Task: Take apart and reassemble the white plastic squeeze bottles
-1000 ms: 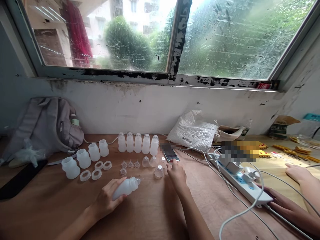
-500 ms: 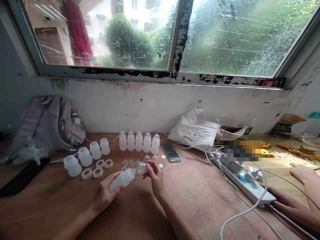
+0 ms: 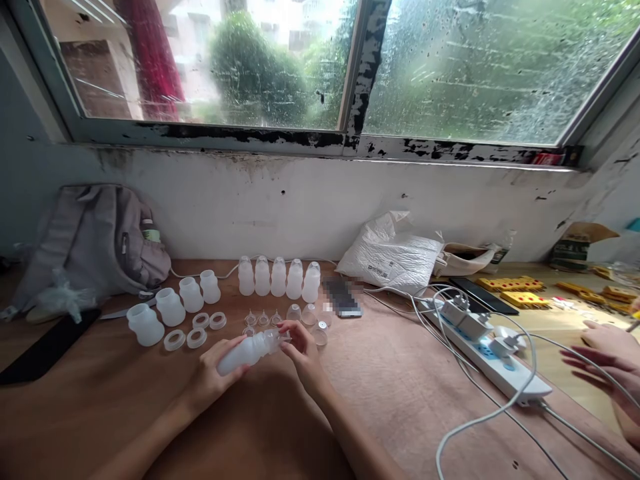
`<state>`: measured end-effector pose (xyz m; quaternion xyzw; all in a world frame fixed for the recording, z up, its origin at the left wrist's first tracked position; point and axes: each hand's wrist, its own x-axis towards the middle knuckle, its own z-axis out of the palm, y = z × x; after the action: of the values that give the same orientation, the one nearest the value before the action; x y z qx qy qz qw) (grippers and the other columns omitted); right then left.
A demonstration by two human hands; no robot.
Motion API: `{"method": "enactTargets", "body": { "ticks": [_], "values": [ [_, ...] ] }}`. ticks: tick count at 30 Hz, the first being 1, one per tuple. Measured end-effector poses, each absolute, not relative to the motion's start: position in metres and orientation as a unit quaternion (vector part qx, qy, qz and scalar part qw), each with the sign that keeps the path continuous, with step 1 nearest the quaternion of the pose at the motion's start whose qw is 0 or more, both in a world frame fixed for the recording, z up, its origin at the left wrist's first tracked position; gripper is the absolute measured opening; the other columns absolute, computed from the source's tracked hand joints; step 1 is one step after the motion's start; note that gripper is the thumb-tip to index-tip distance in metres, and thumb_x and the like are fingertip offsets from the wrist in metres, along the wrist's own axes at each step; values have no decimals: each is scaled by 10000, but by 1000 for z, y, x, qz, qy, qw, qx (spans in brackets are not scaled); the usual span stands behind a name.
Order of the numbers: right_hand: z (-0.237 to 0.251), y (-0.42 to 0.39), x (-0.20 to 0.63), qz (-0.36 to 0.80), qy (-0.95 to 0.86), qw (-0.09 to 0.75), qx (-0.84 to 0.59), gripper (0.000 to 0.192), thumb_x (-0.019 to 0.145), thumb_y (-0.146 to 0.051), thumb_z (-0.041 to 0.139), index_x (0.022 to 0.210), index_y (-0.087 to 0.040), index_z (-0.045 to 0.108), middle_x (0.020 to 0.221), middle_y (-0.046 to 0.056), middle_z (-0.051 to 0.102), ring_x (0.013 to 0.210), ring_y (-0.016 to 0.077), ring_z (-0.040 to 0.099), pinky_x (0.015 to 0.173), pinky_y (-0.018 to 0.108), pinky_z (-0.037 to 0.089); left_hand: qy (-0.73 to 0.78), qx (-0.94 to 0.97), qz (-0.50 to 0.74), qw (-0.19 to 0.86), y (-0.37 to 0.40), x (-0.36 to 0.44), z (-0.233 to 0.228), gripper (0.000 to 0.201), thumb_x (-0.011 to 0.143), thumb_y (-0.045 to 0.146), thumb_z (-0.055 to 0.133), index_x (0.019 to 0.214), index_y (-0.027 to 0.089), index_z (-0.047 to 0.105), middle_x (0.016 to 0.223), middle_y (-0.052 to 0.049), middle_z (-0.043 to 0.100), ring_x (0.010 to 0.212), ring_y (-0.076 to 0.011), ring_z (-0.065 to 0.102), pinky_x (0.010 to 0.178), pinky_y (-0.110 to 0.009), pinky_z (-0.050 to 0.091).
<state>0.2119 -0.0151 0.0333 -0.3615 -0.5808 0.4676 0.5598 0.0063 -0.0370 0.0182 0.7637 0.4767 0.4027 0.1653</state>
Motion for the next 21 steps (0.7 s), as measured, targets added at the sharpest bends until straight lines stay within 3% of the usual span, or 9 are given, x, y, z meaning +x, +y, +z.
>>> {"method": "enactTargets", "body": {
  "ticks": [7,21],
  "values": [
    [27,-13,209,470,-573,546,-392,181,744,-322,567,877,-199,568,825,22,562,638,136,552,545,276,492,470,775,393,158,-35,5,14,445,725,370,568,1152,265,494,1005,-42,588,899,-186,551,792,-307,466],
    [15,-26,194,487,-546,545,-408,210,764,-382,532,886,-213,563,732,0,549,596,144,554,520,291,507,436,803,398,81,-41,4,5,492,706,345,596,1176,250,485,883,-50,564,799,-174,550,717,-289,489]
  ]
}}
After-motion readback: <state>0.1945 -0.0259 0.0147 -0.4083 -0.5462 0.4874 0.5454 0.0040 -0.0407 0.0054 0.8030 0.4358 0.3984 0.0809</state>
